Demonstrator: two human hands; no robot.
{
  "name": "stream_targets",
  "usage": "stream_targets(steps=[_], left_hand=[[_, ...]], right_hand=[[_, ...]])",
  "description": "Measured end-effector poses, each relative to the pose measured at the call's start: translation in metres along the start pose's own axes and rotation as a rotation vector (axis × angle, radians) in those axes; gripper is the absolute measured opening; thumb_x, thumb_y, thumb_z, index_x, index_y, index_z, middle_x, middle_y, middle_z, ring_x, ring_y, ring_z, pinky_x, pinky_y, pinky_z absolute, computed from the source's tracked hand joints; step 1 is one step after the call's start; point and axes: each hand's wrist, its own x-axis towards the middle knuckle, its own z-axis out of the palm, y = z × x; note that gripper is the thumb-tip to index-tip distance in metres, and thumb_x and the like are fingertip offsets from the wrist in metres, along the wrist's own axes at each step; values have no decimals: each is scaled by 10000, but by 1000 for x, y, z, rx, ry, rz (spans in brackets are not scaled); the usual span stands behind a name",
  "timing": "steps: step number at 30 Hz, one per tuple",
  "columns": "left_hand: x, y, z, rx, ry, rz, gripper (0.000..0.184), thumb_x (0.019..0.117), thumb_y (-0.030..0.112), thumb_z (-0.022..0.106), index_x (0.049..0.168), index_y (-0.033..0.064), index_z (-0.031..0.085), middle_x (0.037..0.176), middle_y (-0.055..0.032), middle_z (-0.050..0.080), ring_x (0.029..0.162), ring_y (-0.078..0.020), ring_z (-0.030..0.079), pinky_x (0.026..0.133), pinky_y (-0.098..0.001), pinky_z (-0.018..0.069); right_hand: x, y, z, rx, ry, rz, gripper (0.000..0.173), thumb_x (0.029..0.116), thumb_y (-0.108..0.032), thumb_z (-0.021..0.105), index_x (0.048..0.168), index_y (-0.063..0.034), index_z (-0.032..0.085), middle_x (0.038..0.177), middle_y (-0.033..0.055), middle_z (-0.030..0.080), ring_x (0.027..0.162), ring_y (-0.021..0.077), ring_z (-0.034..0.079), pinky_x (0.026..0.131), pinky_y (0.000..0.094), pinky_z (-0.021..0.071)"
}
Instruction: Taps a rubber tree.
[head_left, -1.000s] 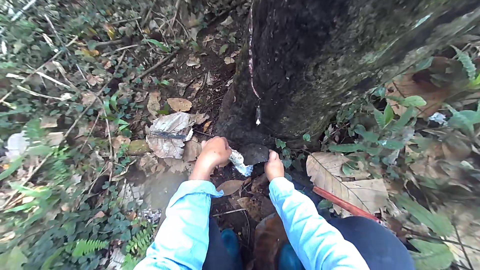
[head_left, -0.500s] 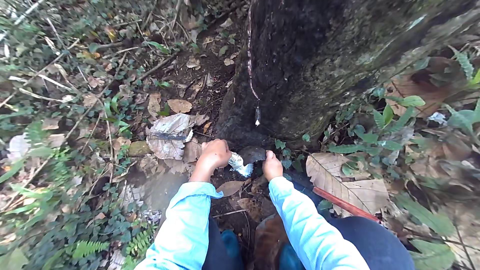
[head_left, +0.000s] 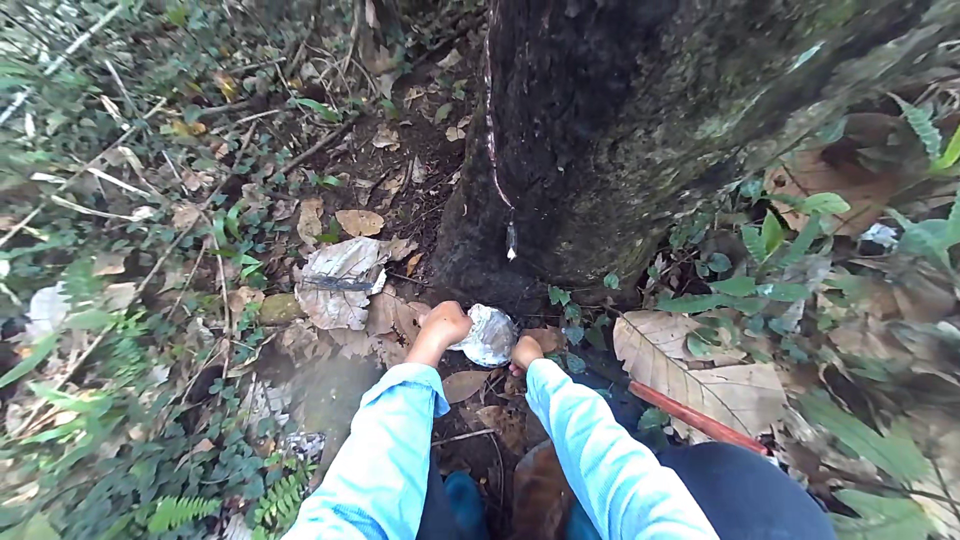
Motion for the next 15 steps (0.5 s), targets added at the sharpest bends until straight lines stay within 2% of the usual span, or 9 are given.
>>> stream_targets(steps=[3, 8, 12, 14, 15], left_hand=[[7, -1, 11, -68, 3, -38, 350, 1018, 271, 512, 1167, -10, 658, 1219, -240, 648, 1184, -376, 604, 990, -621, 427], [17, -1, 25, -300, 10, -99, 367, 1033, 243, 533, 1247, -42, 622, 1266, -260, 617, 1185, -363, 599, 988, -568, 460], [24, 0, 41, -481, 41, -143, 338, 1033, 203, 553, 1248, -53, 606, 1241, -249, 613, 1127, -325, 606, 957, -512, 479], [25, 3, 45, -561, 57, -162, 340, 1034, 187, 556, 1265, -59, 595, 1259, -254, 604, 1140, -325, 599, 967, -503, 480], [25, 5, 46, -604, 62, -174, 344, 1037, 182, 557, 1277, -63, 588, 1268, -254, 598, 1138, -321, 596, 971, -496, 479]], right_hand=[[3, 1, -2, -6, -18, 14, 298, 1035, -88, 474, 1292, 48, 541, 1060, 145, 678, 852, 169, 702, 793, 318, 572], [3, -7, -13, -96, 7, -11, 290, 1038, -111, 455, 1259, 29, 580, 1056, 125, 685, 851, 155, 695, 799, 314, 560], [10, -1, -16, -54, 8, -55, 366, 1094, -232, 425, 1320, 22, 561, 1092, 152, 689, 873, 176, 712, 822, 333, 573], [9, 3, -21, -136, 15, -99, 405, 1093, -300, 453, 1293, 24, 590, 1064, 152, 698, 861, 186, 713, 823, 351, 574], [6, 6, -28, -229, 15, -140, 416, 1086, -314, 475, 1281, 30, 604, 1089, 165, 694, 898, 215, 711, 852, 383, 567]])
